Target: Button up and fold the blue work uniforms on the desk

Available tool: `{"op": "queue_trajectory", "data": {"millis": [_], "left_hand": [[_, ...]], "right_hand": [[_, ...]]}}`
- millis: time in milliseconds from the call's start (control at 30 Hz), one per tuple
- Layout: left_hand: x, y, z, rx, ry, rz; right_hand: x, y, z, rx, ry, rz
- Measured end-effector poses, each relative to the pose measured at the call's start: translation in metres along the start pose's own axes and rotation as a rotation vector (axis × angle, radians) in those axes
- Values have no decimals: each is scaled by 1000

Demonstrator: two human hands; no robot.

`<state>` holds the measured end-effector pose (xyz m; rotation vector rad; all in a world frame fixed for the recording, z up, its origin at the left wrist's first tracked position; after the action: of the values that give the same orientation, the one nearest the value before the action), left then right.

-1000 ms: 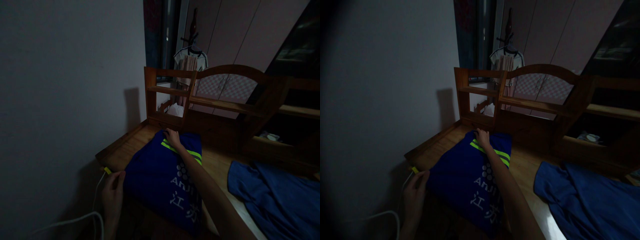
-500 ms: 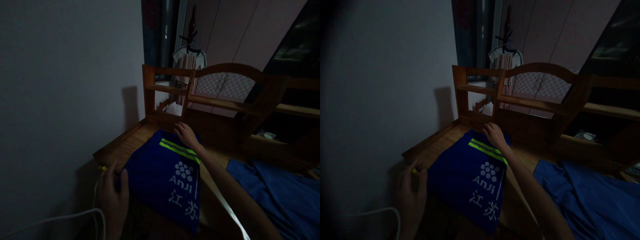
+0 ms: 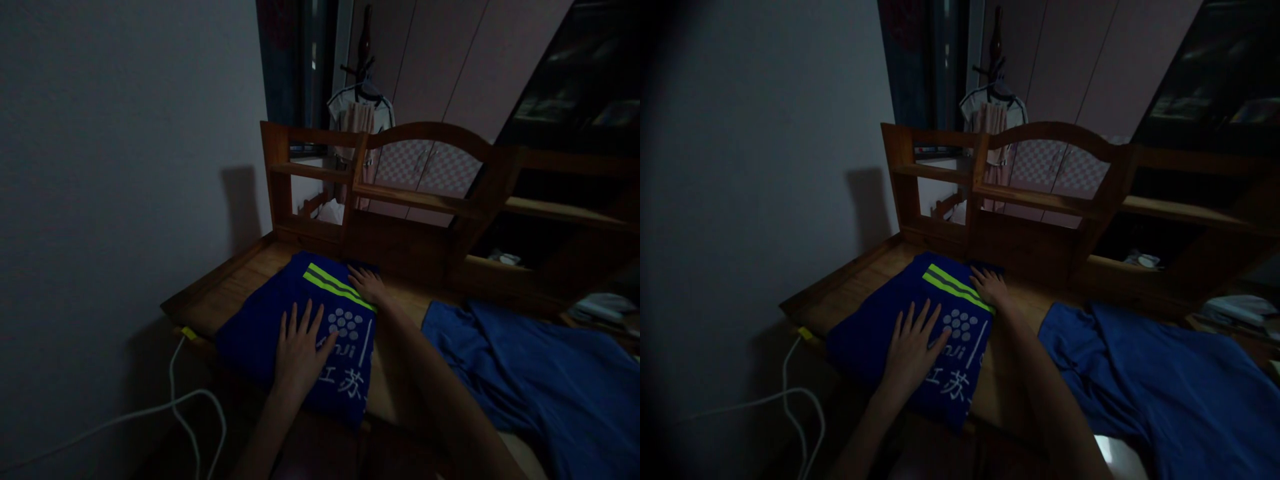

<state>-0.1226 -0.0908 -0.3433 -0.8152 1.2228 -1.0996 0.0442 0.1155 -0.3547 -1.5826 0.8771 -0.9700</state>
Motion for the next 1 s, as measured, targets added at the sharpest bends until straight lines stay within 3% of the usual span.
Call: {"op": "queue_trajectory", "data": {"millis": [167,300,367,500,600,667,833,1000], "left_hand": [[22,-5,5,-42,16,-3],[34,-6,7,-67,25,4],[37,-4,6,-83,34,5],[38,2,4,-118,72,9],[38,5,4,-128,133,19],[38,5,4,-123,135,31],[36,5,8,-131,88,44],[38,5,11,-142,111,41]], "right_hand": [[7,-4,-7,-15,4,6],[38,-6,-27,-42,-13,5],[70,-4,-43,-69,-62,1],[162,4,-88,-156,-342,68],[218,17,-106,-161,-374,149],[239,29,-109,-142,-363,190],[254,60,-105,-42,-336,322],[260,68,-108,-102,-365,446]]}}
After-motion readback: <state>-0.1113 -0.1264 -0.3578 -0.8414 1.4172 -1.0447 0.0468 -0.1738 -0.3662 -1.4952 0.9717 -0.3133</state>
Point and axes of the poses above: each hand's wrist, its own x-axis away from the middle knuckle, its own y-axis out of the palm, z = x × y, the point moved 4 cm from there along -x, towards the middle knuckle, and after that the axes turned 9 degrees about -z, right-handed, at the moved point
